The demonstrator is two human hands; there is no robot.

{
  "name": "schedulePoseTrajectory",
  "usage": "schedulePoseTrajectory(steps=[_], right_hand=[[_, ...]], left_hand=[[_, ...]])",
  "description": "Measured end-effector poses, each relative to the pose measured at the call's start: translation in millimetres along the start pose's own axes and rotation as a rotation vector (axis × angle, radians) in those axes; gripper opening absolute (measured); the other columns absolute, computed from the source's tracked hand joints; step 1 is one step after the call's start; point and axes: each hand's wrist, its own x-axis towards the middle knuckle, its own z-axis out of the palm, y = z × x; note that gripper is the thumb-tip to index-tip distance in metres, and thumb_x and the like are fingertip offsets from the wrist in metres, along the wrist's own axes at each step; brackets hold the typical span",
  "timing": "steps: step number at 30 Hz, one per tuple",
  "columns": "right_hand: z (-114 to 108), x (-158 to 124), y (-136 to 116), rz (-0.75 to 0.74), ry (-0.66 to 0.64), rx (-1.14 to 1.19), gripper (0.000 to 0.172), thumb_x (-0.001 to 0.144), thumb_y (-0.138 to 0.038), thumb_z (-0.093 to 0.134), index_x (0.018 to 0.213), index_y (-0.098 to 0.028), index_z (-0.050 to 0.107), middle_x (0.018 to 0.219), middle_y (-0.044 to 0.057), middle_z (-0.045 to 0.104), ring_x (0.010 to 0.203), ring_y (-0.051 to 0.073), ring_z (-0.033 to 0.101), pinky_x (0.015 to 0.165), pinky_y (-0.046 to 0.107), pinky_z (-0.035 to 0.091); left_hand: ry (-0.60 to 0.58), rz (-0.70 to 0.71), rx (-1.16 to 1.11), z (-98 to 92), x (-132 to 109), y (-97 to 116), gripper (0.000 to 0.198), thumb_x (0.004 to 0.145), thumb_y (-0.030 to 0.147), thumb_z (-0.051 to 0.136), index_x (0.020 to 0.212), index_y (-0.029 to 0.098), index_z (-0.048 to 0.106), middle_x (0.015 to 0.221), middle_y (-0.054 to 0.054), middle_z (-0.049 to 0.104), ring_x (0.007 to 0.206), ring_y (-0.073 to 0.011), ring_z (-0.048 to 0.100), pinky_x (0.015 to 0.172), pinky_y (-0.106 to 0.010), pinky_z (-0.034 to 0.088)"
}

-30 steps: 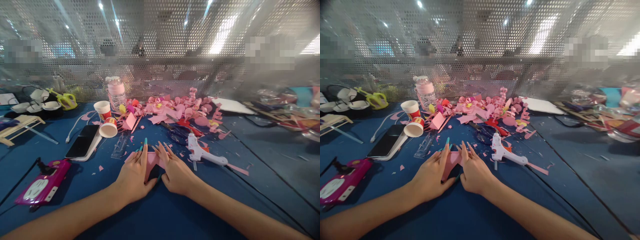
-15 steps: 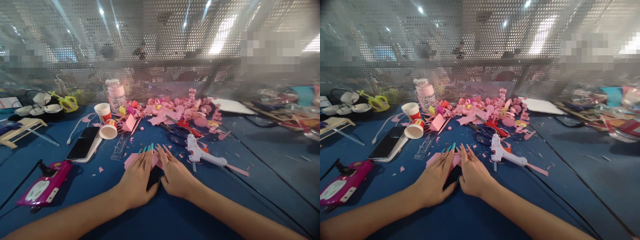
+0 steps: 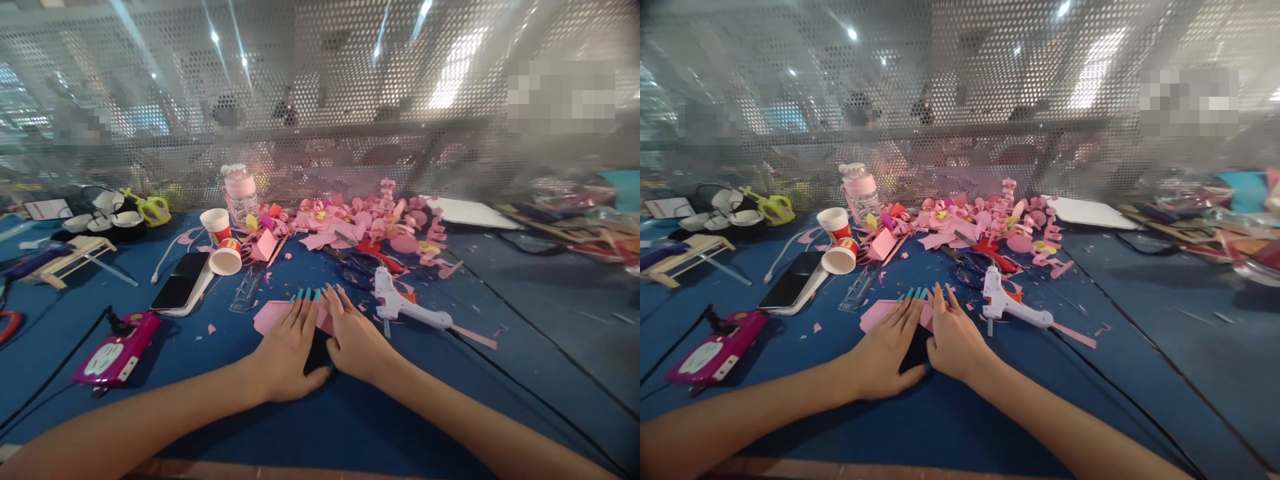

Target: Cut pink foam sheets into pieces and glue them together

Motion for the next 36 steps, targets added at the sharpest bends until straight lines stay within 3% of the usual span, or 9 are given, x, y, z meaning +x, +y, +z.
schedulePoseTrajectory(steps=[3, 7, 10, 13, 19, 24, 29, 33, 36], right_hand=[[-6.9, -0.1, 7.0, 0.022, 0.062, 0.025, 0.084, 0.058, -0.008, 0.040, 0.136, 0.006, 0.011, 0.127, 0.022, 0.048, 0.125, 0.027, 0.035, 0.099, 0.044, 0.037], [-22.6, 1.4, 24.0, 0.058, 0.310, -0.023, 0.078, 0.063, -0.008, 0.040, 0.137, -0.006, 0.016, 0.136, 0.018, 0.038, 0.128, 0.029, 0.029, 0.101, 0.052, 0.029], [-29.9, 2.9, 38.2, 0.122, 0.429, -0.012, 0.071, 0.068, -0.009, 0.039, 0.136, -0.010, 0.018, 0.131, 0.016, 0.044, 0.123, 0.028, 0.038, 0.101, 0.053, 0.028], [-31.0, 4.0, 49.3, 0.220, 0.444, 0.015, 0.055, 0.075, -0.013, 0.037, 0.129, -0.007, 0.031, 0.121, 0.018, 0.053, 0.109, 0.028, 0.051, 0.092, 0.045, 0.040], [-39.9, 4.6, 55.4, 0.320, 0.484, -0.071, 0.038, 0.080, -0.017, 0.036, 0.115, -0.004, 0.041, 0.108, 0.019, 0.056, 0.104, 0.026, 0.051, 0.089, 0.037, 0.040], [-66.0, -6.6, 49.5, 0.572, 0.297, -0.339, 0.041, 0.069, -0.025, 0.049, 0.101, -0.001, 0.047, 0.103, 0.026, 0.049, 0.102, 0.040, 0.045, 0.076, 0.047, 0.042], [-82.0, -17.0, 49.7, 0.694, -0.008, -0.284, 0.054, 0.061, -0.030, 0.059, 0.105, -0.001, 0.046, 0.101, 0.025, 0.050, 0.100, 0.040, 0.047, 0.075, 0.048, 0.042], [-82.1, -18.0, 57.1, 0.695, -0.043, -0.268, 0.067, 0.058, -0.034, 0.062, 0.110, 0.004, 0.043, 0.106, 0.029, 0.047, 0.098, 0.041, 0.050, 0.073, 0.044, 0.041], [-80.7, -20.0, 63.7, 0.627, -0.115, -0.273, 0.067, 0.057, -0.033, 0.064, 0.110, 0.002, 0.045, 0.107, 0.029, 0.048, 0.098, 0.042, 0.051, 0.072, 0.042, 0.041]], left_hand=[[-0.006, -0.024, -0.003, 1.7, 0.6, 0.7, 0.089, 0.072, 0.050, 0.051, 0.136, 0.002, 0.012, 0.140, -0.028, 0.020, 0.131, -0.0359, 0.014, 0.103, -0.053, 0.023], [0.033, -0.001, 0.017, -2.7, 0.3, -2.4, 0.089, 0.076, 0.056, 0.045, 0.137, 0.003, 0.008, 0.141, -0.027, 0.019, 0.131, -0.0350, 0.018, 0.101, -0.050, 0.027], [0.082, -0.008, 0.031, -9.7, 6.1, -7.3, 0.074, 0.084, 0.047, 0.039, 0.138, 0.008, 0.008, 0.134, -0.023, 0.038, 0.122, -0.0313, 0.039, 0.094, -0.046, 0.036], [0.127, -0.105, 0.066, -17.3, 19.2, -14.8, 0.051, 0.090, 0.034, 0.029, 0.136, 0.012, 0.020, 0.111, -0.017, 0.059, 0.099, -0.0263, 0.058, 0.081, -0.041, 0.045], [0.156, -0.013, 0.127, -28.7, 43.6, -35.6, 0.057, 0.085, 0.041, 0.043, 0.130, 0.012, 0.028, 0.119, -0.018, 0.049, 0.115, -0.0290, 0.044, 0.091, -0.043, 0.036], [-0.027, -0.068, -0.136, -33.0, 49.0, -43.0, 0.059, 0.079, 0.046, 0.050, 0.124, 0.011, 0.034, 0.105, -0.015, 0.055, 0.094, -0.0261, 0.055, 0.075, -0.035, 0.043], [-0.161, -0.107, -0.400, -38.5, 51.9, -41.7, 0.053, 0.077, 0.042, 0.052, 0.119, 0.013, 0.038, 0.080, -0.005, 0.059, 0.067, -0.0170, 0.054, 0.057, -0.024, 0.038], [-0.116, -0.145, -0.656, -42.9, 55.3, -42.1, 0.047, 0.074, 0.037, 0.060, 0.113, 0.015, 0.046, 0.079, -0.002, 0.061, 0.071, -0.0147, 0.054, 0.062, -0.023, 0.040], [-0.027, -0.265, -1.027, -43.0, 56.9, -43.5, 0.034, 0.074, 0.034, 0.062, 0.100, 0.013, 0.056, 0.085, -0.005, 0.063, 0.076, -0.0142, 0.057, 0.069, -0.024, 0.043]])
